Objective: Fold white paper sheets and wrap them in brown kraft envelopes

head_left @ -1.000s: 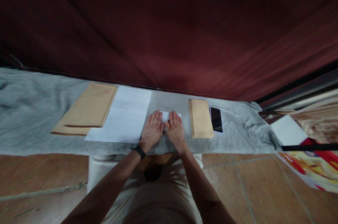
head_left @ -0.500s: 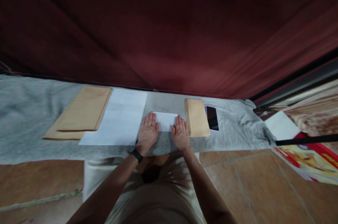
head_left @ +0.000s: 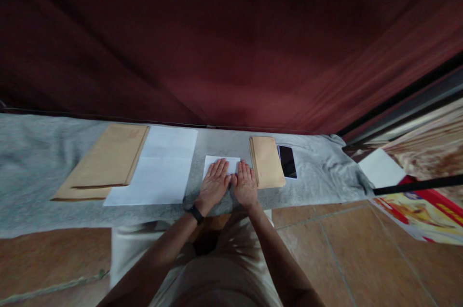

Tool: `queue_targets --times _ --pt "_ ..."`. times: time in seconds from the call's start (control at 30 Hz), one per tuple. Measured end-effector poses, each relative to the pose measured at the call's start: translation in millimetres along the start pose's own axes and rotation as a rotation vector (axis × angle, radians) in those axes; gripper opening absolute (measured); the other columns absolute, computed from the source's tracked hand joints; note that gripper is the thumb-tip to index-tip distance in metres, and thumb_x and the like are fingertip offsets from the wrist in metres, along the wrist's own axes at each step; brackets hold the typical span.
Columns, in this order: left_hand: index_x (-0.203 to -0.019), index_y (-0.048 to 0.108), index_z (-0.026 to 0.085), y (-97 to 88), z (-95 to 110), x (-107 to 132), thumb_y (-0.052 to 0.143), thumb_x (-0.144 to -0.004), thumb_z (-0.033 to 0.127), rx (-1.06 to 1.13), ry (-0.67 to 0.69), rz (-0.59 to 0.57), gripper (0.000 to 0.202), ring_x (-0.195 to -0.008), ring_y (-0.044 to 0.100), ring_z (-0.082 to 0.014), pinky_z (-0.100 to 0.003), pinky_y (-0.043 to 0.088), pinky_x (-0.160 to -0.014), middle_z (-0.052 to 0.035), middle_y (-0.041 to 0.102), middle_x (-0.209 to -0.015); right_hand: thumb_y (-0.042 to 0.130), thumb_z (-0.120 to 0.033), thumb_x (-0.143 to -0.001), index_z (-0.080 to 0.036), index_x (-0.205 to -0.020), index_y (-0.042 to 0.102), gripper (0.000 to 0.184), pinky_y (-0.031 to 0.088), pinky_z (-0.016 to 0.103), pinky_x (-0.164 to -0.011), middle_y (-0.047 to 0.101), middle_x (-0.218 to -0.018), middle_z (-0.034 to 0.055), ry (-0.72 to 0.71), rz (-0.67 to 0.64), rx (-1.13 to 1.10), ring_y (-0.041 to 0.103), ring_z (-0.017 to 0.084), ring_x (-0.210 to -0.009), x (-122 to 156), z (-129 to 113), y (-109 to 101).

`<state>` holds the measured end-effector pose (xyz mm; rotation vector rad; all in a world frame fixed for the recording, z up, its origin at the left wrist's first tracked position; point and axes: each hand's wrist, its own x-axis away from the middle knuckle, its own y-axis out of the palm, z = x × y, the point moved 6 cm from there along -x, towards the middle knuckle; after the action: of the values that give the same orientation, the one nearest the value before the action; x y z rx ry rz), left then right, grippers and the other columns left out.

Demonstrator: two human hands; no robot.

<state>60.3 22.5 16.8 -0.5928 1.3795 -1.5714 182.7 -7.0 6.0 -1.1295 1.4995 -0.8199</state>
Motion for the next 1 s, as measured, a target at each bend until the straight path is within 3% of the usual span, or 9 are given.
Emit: queue_targets --times 0.4,0.6,0.83,1.0 --pt "-0.155 0.034 0.003 -4.4 -33 9 0.03 -0.102 0.035 -0.051 -0.173 0.093 0.061 -0.152 0.03 -0.0288 -0.049 0.025 -0.124 -0.0194 0.038 -0.159 0.036 -0.033 -0.107 -0.008 -0.156 0.034 0.056 0.03 0.048 -0.12 0.041 -0.158 0.0177 0.011 -0.007 0.002 0.037 0.026 -0.148 0 0 0" --pt "-0.155 0.033 0.003 -6.7 -35 12 0.031 -0.102 0.035 -0.038 -0.177 0.126 0.063 -0.152 0.029 -0.0298 -0.052 0.026 -0.123 -0.0209 0.038 -0.159 0.037 -0.03 -0.106 -0.007 -0.153 0.04 0.053 0.028 0.051 -0.121 0.045 -0.156 0.0181 0.04 -0.007 -0.031 0.037 0.027 -0.148 -4 -3 -3" --pt "-0.154 0.036 0.004 -7.5 -35 12 0.031 -0.101 0.031 -0.065 -0.172 0.093 0.06 -0.152 0.028 -0.0292 -0.051 0.025 -0.124 -0.0191 0.038 -0.159 0.038 -0.03 -0.106 -0.016 -0.151 0.046 0.048 0.027 0.046 -0.123 0.043 -0.159 0.009 -0.095 -0.101 -0.123 0.036 0.024 -0.149 -19 -41 8" --pt "-0.154 0.035 0.002 -7.9 -34 13 0.032 -0.101 0.031 -0.069 -0.178 0.082 0.061 -0.153 0.026 -0.0292 -0.051 0.023 -0.124 -0.0195 0.036 -0.16 0.039 -0.033 -0.107 -0.013 -0.153 0.043 0.051 0.028 0.05 -0.121 0.039 -0.16 0.0157 -0.051 -0.077 -0.068 0.033 0.027 -0.15 -22 -37 13"
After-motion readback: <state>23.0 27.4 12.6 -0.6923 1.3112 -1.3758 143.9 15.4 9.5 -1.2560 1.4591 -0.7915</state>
